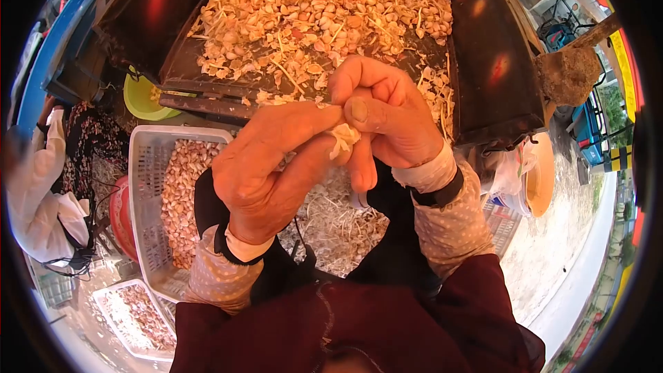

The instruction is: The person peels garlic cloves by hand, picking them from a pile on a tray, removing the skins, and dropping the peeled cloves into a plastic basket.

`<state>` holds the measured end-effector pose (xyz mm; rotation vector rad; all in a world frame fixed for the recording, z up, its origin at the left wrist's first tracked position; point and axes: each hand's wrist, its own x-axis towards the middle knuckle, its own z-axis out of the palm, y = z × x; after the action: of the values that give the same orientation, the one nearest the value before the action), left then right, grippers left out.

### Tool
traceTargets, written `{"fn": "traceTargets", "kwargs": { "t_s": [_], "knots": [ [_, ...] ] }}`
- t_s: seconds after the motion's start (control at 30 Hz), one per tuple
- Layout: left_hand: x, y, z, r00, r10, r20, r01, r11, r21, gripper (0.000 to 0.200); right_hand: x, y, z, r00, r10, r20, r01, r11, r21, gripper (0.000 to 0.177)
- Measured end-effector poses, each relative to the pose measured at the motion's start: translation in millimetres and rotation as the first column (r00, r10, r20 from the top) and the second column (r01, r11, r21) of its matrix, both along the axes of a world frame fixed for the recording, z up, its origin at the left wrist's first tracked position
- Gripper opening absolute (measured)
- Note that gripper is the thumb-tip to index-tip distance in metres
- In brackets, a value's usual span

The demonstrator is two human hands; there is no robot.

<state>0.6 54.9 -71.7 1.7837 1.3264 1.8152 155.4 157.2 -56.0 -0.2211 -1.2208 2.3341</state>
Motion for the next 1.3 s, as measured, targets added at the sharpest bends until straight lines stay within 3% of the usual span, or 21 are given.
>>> {"fn": "traceTargets", "kwargs": {
  "t_s": [0.07, 0.13, 0.2, 0.23, 0.27, 0.33, 0.37, 0.43, 0.47, 0.53, 0.87, 0.93, 0.97, 1.0, 1.07, 1.1, 1.13, 1.2, 1.27, 1.3],
  "knots": [
    [0, -10, 14, 0.995, 0.004, -0.096, 0.008, 0.993, 0.116, 0.033, 1, -12, 13, 0.993, 0.058, -0.105, -0.060, 0.998, -0.007, 0.019],
    [2, -20, 26, 0.990, -0.087, -0.107, 0.106, 0.975, 0.196, 0.028, 9, -22, 31, 0.991, 0.118, -0.060, -0.126, 0.982, -0.139, 0.035],
    [1, -24, 27, 0.979, -0.135, -0.154, 0.171, 0.953, 0.252, 0.029, 11, -34, 39, 0.965, 0.188, -0.181, -0.219, 0.961, -0.170, 0.040],
    [1, -26, 28, 0.966, -0.178, -0.189, 0.229, 0.927, 0.298, 0.030, 7, -27, 45, 0.936, 0.299, -0.185, -0.270, 0.949, 0.164, 0.036],
    [1, -29, 28, 0.950, -0.216, -0.227, 0.285, 0.896, 0.340, 0.031, 2, -21, 51, 0.900, 0.370, -0.232, -0.264, 0.884, 0.387, 0.029],
    [7, -38, 28, 0.928, -0.249, -0.277, 0.343, 0.861, 0.376, 0.032, 3, -58, 20, 0.800, 0.311, -0.513, -0.307, 0.947, 0.096, 0.025],
    [19, -42, 27, 0.980, -0.112, -0.163, 0.171, 0.893, 0.416, 0.032, -2, -50, 24, 0.794, 0.312, -0.522, -0.304, 0.947, 0.103, 0.025],
    [54, -48, 21, 0.972, 0.187, 0.144, -0.230, 0.885, 0.405, 0.025, -12, -34, 38, 0.619, 0.558, -0.552, -0.325, 0.822, 0.467, 0.032],
    [53, -47, 21, 0.974, 0.181, 0.136, -0.221, 0.889, 0.402, 0.025, -17, -44, 32, 0.619, 0.552, -0.559, -0.316, 0.827, 0.465, 0.032],
    [51, -48, 21, 0.987, 0.142, 0.079, -0.162, 0.904, 0.396, 0.025, -28, -74, 15, 0.576, 0.312, -0.755, -0.089, 0.943, 0.321, 0.033],
    [16, -32, 28, 0.988, -0.009, -0.153, 0.068, 0.919, 0.389, 0.026, -36, -73, 16, 0.494, 0.113, -0.862, -0.086, 0.993, 0.081, 0.019],
    [7, -28, 31, 0.980, -0.040, -0.194, 0.112, 0.918, 0.380, 0.026, -14, -54, 33, 0.881, -0.008, -0.473, -0.037, 0.996, -0.086, 0.022],
    [2, -24, 29, 0.990, -0.006, -0.140, 0.045, 0.960, 0.275, 0.026, -4, -42, 43, 0.977, -0.045, -0.208, 0.014, 0.989, -0.146, 0.024],
    [-5, -19, 25, 0.995, 0.034, -0.090, -0.019, 0.987, 0.161, 0.025, -1, -32, 49, 0.995, -0.067, 0.074, 0.080, 0.979, -0.190, 0.027],
    [-18, -15, 21, 0.986, -0.088, 0.144, 0.108, 0.985, -0.135, 0.025, -10, -11, 35, 0.968, -0.031, 0.247, 0.039, 0.999, -0.028, 0.025],
    [-18, -10, 16, 0.946, -0.098, 0.309, 0.169, 0.962, -0.213, 0.031, -13, -6, 27, 0.968, -0.022, 0.251, 0.030, 0.999, -0.029, 0.025],
    [-19, -7, 16, 0.946, -0.091, 0.312, 0.163, 0.964, -0.211, 0.031, -17, -2, 21, 0.961, -0.045, 0.274, 0.039, 0.999, 0.025, 0.025],
    [-21, -4, 16, 0.784, -0.062, 0.618, 0.320, 0.894, -0.315, 0.021, -23, 0, 12, 0.951, -0.066, 0.301, 0.045, 0.996, 0.077, 0.024],
    [-33, 0, 3, 0.807, -0.032, 0.590, 0.310, 0.873, -0.377, 0.024, -29, -1, 9, 0.938, -0.101, 0.331, 0.035, 0.979, 0.200, 0.025],
    [-38, 0, -1, 0.778, -0.042, 0.626, 0.380, 0.825, -0.418, 0.025, -30, -2, 10, 0.937, -0.097, 0.335, 0.029, 0.979, 0.202, 0.025]
  ]
}}
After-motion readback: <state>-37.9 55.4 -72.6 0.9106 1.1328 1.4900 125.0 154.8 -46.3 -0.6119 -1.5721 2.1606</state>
